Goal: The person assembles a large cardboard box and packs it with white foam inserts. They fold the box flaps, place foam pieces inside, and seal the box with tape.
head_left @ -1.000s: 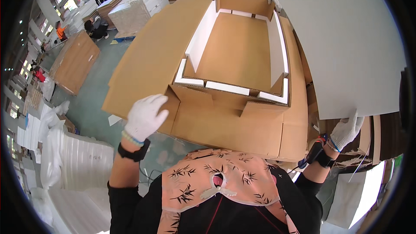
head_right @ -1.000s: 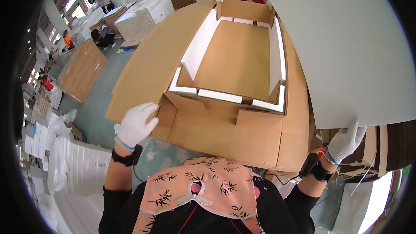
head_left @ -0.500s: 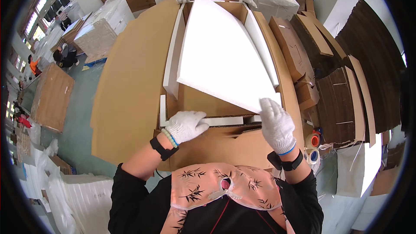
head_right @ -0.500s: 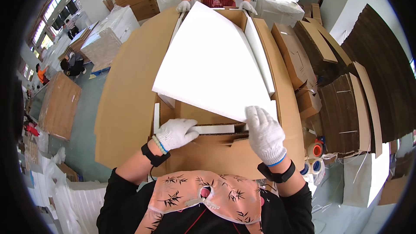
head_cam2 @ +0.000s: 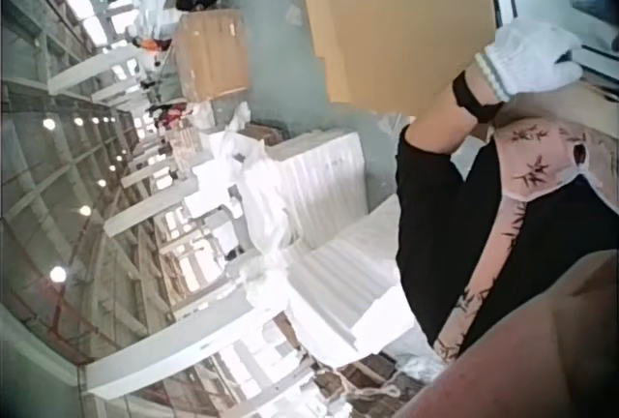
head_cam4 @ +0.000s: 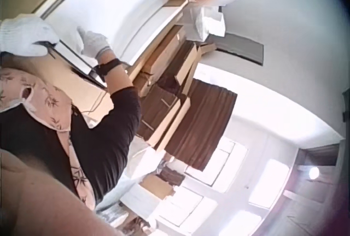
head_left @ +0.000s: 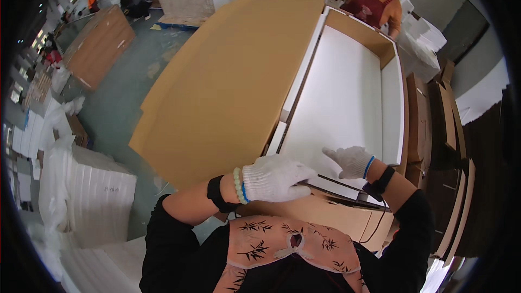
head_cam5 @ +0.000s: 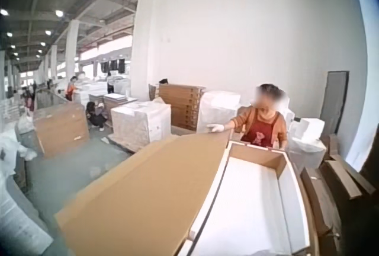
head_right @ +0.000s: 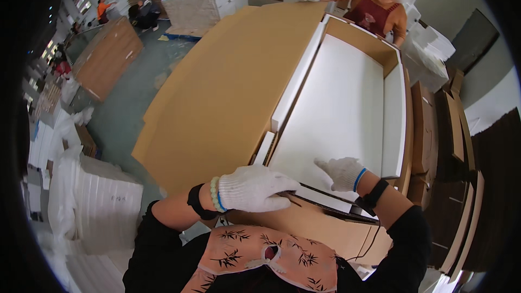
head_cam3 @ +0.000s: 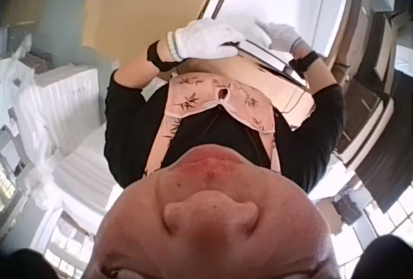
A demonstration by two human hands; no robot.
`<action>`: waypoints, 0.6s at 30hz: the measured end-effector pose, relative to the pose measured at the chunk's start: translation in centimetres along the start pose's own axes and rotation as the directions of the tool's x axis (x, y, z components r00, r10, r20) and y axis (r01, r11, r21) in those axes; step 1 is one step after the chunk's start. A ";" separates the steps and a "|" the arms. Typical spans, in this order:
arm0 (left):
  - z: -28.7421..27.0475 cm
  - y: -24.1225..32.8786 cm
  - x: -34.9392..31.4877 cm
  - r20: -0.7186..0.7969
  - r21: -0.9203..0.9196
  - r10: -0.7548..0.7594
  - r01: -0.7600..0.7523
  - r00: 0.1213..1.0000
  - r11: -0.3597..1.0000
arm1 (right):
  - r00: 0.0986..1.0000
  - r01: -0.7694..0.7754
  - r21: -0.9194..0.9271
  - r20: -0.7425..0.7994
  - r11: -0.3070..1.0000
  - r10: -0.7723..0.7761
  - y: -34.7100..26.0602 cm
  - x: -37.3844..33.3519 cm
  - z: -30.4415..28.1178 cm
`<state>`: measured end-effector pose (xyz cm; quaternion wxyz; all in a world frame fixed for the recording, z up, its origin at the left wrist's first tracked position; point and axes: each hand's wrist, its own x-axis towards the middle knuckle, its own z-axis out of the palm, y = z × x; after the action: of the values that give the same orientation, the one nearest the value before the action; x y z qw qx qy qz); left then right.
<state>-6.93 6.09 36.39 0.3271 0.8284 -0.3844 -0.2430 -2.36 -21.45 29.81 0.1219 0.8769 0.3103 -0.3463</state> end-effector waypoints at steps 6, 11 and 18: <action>-1.4 -1.5 -7.2 -0.358 -0.290 -0.083 -0.027 0.930 0.957 | 0.954 0.291 -0.142 0.116 0.946 -0.276 -5.2 9.4 -0.6; -1.1 2.2 -10.3 -0.428 -0.253 -0.191 0.086 0.884 0.964 | 0.940 0.332 -0.059 0.112 0.942 -0.324 -3.2 10.0 1.2; 2.0 7.5 -18.7 -0.559 -0.445 -0.304 0.030 0.772 0.895 | 0.885 0.386 0.030 0.271 0.922 -0.379 9.8 1.6 14.1</action>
<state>-22.78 16.61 43.39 0.5772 0.8052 -0.1197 -0.0640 -2.78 -34.42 18.44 0.1034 0.7412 0.4615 -0.4763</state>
